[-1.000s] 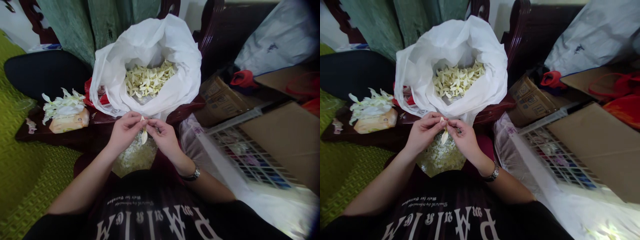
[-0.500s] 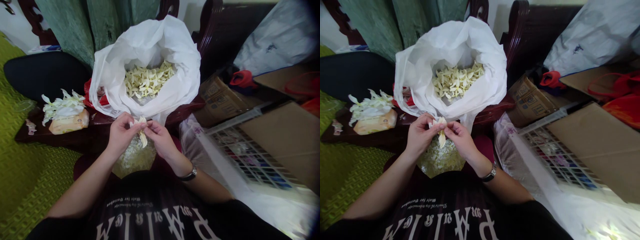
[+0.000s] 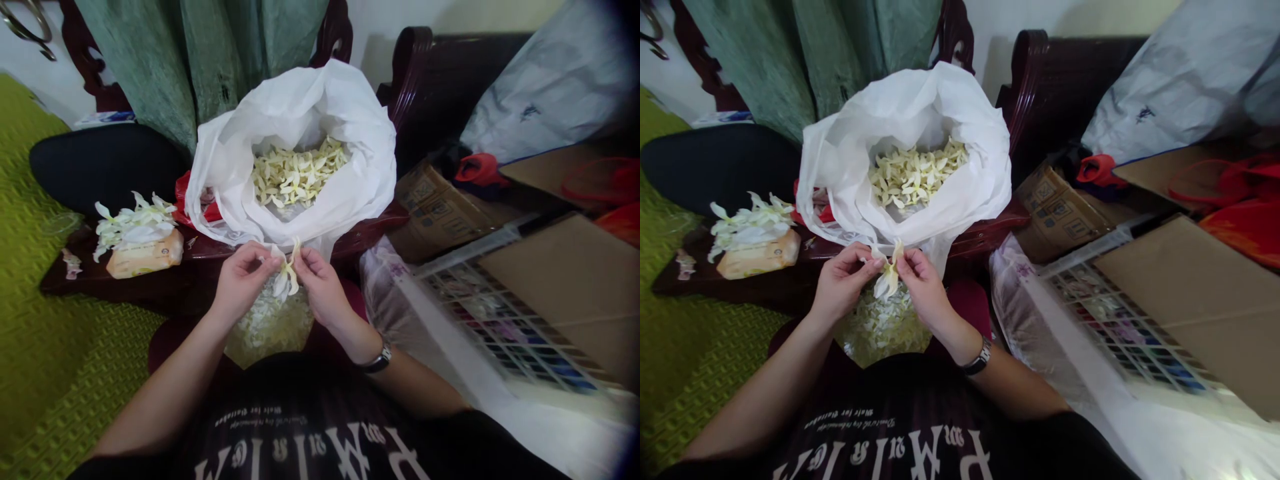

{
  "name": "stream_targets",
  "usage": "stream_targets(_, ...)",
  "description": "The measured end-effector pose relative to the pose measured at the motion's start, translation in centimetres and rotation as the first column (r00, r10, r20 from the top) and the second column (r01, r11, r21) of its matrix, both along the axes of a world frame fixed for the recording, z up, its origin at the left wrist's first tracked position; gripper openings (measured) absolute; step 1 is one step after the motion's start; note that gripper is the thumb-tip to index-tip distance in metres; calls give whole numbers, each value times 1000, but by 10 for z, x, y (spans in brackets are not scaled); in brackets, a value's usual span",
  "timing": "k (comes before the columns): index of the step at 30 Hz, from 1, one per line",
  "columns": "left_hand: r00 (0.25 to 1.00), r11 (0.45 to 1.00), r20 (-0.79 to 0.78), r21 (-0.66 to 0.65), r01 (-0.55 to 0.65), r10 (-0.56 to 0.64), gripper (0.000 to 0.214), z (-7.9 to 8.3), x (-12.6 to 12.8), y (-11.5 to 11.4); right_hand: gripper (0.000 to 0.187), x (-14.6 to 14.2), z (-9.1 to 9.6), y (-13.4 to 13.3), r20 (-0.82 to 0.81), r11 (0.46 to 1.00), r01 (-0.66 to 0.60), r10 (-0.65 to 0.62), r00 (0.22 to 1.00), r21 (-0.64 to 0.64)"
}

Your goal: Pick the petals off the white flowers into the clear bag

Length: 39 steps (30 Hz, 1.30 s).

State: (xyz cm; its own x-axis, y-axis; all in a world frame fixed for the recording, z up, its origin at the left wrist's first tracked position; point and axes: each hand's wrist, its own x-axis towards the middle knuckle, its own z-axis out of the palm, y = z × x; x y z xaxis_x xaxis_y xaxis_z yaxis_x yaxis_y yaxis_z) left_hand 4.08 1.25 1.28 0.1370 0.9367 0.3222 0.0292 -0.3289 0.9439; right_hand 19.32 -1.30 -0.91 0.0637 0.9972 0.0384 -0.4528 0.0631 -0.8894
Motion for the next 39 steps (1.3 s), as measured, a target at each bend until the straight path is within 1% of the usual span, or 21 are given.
stream_targets(3,997,995,77,-97,-4,12,24,-3,-1,0,25,3,3,1,-14,999,34,-34,999,39)
stream_targets(6,985,986,144,-150,-70,92,25,-5,-3,1,22,8,8,4,-78,990,130,-125,989,63)
stream_targets(9,973,986,175,-108,-130,148,24,-6,-3,0,16,11,11,8,-219,974,211,-190,957,77)
stream_targets(13,951,980,236,-68,-187,198,23,-6,3,-4,13,10,15,8,-365,969,230,-182,913,91)
stream_targets(18,917,956,271,-60,-287,292,24,-9,12,-8,10,1,18,8,-434,967,249,-204,878,48)
stream_targets(21,904,948,288,-59,-313,317,24,-10,15,-8,9,1,19,10,-454,966,253,-205,867,47)
stream_targets(23,885,942,326,-70,-328,332,24,-8,13,-6,11,8,20,14,-464,960,273,-210,860,70)
stream_targets(24,866,935,356,-78,-346,350,25,-6,10,-4,14,15,22,16,-473,949,303,-228,851,88)
stream_targets(26,825,918,410,-96,-384,388,27,-1,0,1,19,34,27,21,-487,913,387,-281,827,129)
stream_targets(27,814,913,423,-104,-394,399,28,1,-5,4,18,44,31,23,-484,891,427,-311,818,151)
stream_targets(28,814,914,423,-112,-390,399,29,4,-11,6,17,53,34,24,-452,888,428,-315,834,171)
stream_targets(30,843,931,395,-133,-340,365,30,7,-20,9,14,64,39,23,-329,913,346,-266,906,216)
stream_targets(32,892,952,333,-144,-272,305,30,9,-25,7,13,64,41,17,-162,956,193,-159,974,221)
stream_targets(33,917,961,292,-135,-242,272,30,10,-25,6,13,60,41,13,-77,973,104,-89,993,208)
stream_targets(35,964,978,171,-78,-192,203,25,12,-25,1,17,49,41,4,74,983,-55,43,996,177)
stream_targets(36,981,985,91,-29,-170,172,22,14,-24,-1,18,44,42,0,141,980,-104,80,987,172)
stream_targets(37,990,989,4,34,-143,143,18,16,-23,-3,18,39,43,-3,206,975,-120,81,975,185)
stream_targets(39,980,982,-178,181,-62,95,10,21,-23,-5,14,32,48,-8,329,962,-85,-6,944,261)
